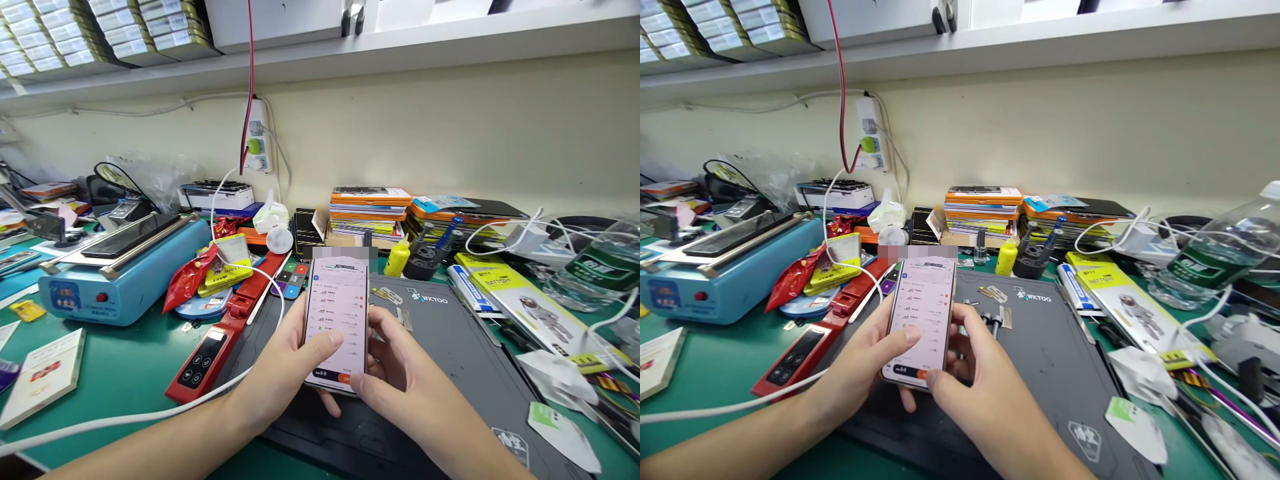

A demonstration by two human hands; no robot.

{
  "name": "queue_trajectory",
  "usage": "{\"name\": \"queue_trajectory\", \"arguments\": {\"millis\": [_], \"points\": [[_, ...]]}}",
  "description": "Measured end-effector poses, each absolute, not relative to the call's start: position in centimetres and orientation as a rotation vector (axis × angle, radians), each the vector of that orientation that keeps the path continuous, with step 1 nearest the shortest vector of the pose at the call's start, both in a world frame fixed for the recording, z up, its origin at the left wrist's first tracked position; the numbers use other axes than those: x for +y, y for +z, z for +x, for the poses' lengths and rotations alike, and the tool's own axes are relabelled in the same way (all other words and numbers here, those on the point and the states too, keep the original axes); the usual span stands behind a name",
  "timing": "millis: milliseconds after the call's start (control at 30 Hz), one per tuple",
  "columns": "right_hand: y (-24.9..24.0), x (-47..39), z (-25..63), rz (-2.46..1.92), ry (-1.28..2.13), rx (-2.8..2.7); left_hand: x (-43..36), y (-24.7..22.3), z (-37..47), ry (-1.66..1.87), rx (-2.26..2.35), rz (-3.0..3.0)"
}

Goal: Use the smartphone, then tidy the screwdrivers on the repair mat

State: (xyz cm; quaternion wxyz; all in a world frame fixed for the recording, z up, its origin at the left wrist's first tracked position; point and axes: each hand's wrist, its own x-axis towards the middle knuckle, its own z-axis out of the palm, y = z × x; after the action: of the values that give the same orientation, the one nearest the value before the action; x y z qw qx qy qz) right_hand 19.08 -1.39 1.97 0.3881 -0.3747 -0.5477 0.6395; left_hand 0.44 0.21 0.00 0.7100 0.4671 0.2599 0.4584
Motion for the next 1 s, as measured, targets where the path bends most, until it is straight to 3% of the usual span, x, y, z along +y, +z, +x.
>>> {"name": "queue_trajectory", "arguments": {"millis": [1000], "points": [[1.50, -1.65, 19.83, -0.921, 1.603, -1.394, 0.44, -0.70, -0.02, 1.018, 0.419, 0.918]]}}
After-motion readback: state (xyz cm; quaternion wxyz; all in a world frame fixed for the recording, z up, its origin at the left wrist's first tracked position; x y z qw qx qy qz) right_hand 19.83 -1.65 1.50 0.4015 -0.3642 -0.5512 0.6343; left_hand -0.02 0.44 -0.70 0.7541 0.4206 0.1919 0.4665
